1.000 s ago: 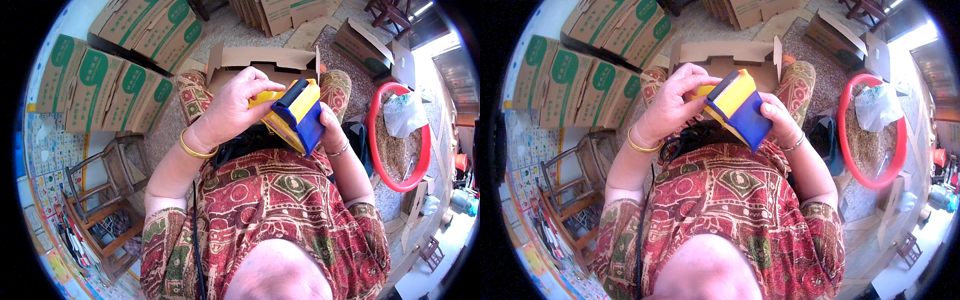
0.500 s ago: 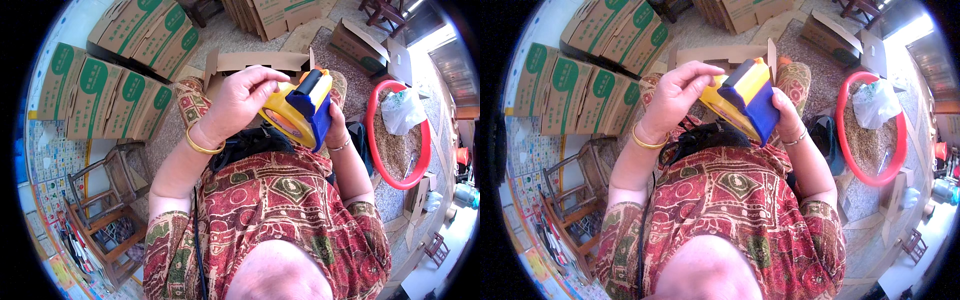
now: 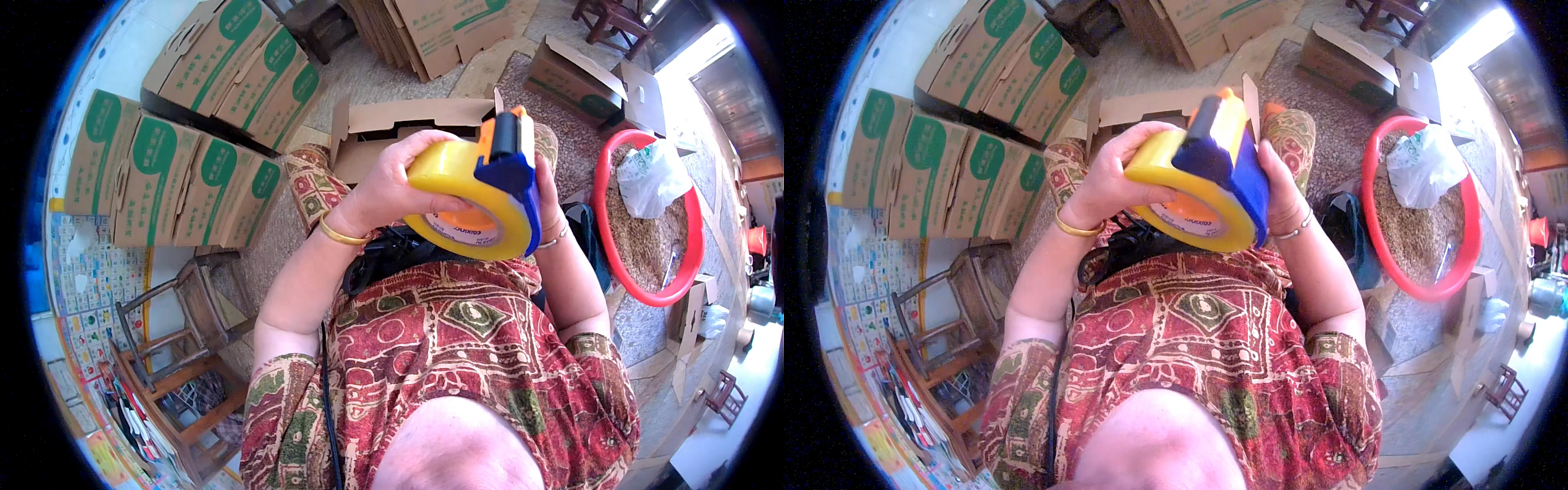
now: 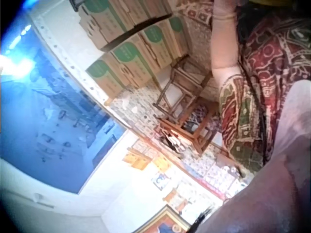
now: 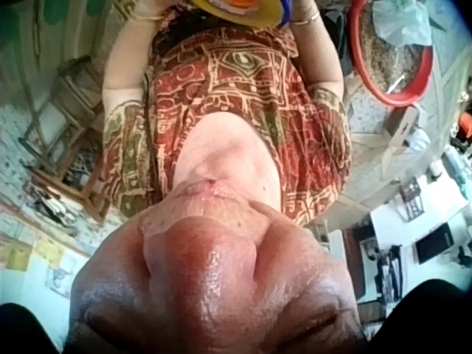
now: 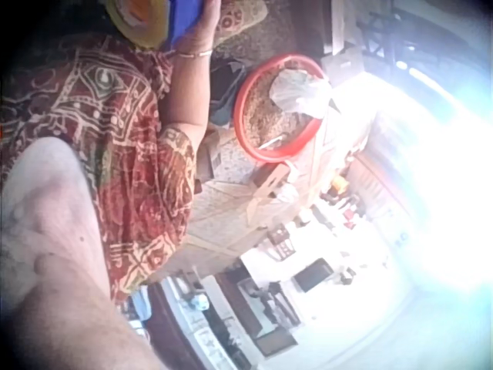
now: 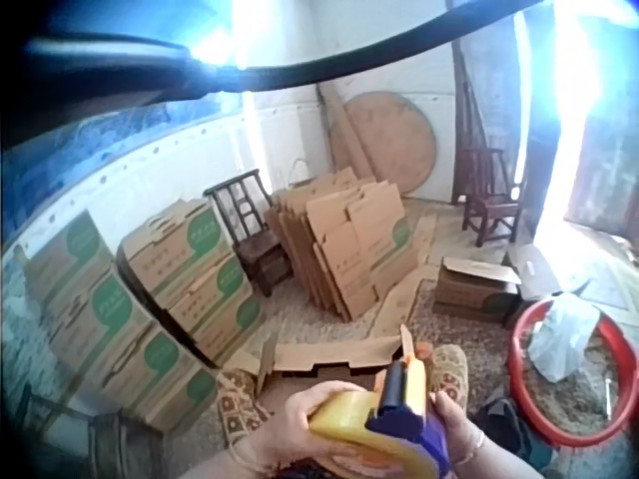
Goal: The person assembles flat cardboard boxes by folding the flaps and sides into shape. They use a handheld tape dispenser to apply clear tape to the seams, securing the box structure. The person handles multiple boxes, stacking the finished ones.
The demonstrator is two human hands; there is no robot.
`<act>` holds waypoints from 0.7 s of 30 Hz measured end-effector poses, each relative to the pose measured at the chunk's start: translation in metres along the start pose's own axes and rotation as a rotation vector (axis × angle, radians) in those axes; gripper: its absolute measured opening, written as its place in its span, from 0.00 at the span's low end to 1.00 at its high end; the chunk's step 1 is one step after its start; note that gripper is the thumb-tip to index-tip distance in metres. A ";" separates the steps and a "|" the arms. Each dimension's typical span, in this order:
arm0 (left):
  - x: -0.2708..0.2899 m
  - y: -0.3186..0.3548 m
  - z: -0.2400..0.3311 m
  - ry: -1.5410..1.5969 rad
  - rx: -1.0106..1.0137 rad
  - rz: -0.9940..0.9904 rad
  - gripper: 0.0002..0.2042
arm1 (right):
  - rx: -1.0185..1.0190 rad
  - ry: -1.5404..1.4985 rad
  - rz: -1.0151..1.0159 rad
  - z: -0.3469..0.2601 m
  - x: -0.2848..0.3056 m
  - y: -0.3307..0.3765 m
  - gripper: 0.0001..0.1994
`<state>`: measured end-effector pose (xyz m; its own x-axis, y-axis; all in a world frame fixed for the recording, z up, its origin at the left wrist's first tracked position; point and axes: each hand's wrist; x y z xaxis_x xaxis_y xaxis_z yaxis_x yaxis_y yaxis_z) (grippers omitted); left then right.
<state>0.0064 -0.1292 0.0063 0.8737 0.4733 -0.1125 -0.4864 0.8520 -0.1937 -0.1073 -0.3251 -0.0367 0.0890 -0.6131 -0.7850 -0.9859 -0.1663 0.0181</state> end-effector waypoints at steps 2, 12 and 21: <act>-0.002 0.001 0.004 0.160 0.079 0.049 0.31 | -0.030 0.012 0.055 -0.011 -0.004 -0.003 0.31; 0.001 0.005 0.019 -0.021 -0.045 0.202 0.26 | 0.347 1.020 0.096 -0.043 -0.028 0.003 0.45; 0.002 0.008 0.031 0.286 -0.187 0.361 0.27 | 0.361 0.698 0.035 -0.009 -0.013 0.004 0.44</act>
<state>0.0041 -0.1149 0.0347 0.6257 0.6280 -0.4626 -0.7732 0.5779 -0.2613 -0.1107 -0.3248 -0.0210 0.0071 -0.9767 -0.2147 -0.9642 0.0502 -0.2602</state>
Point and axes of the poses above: each hand's wrist, its own y-axis away from the middle knuckle, its own x-axis out of the back of the hand, z = x × y, and after that the axes turned 10 degrees about y, right-handed
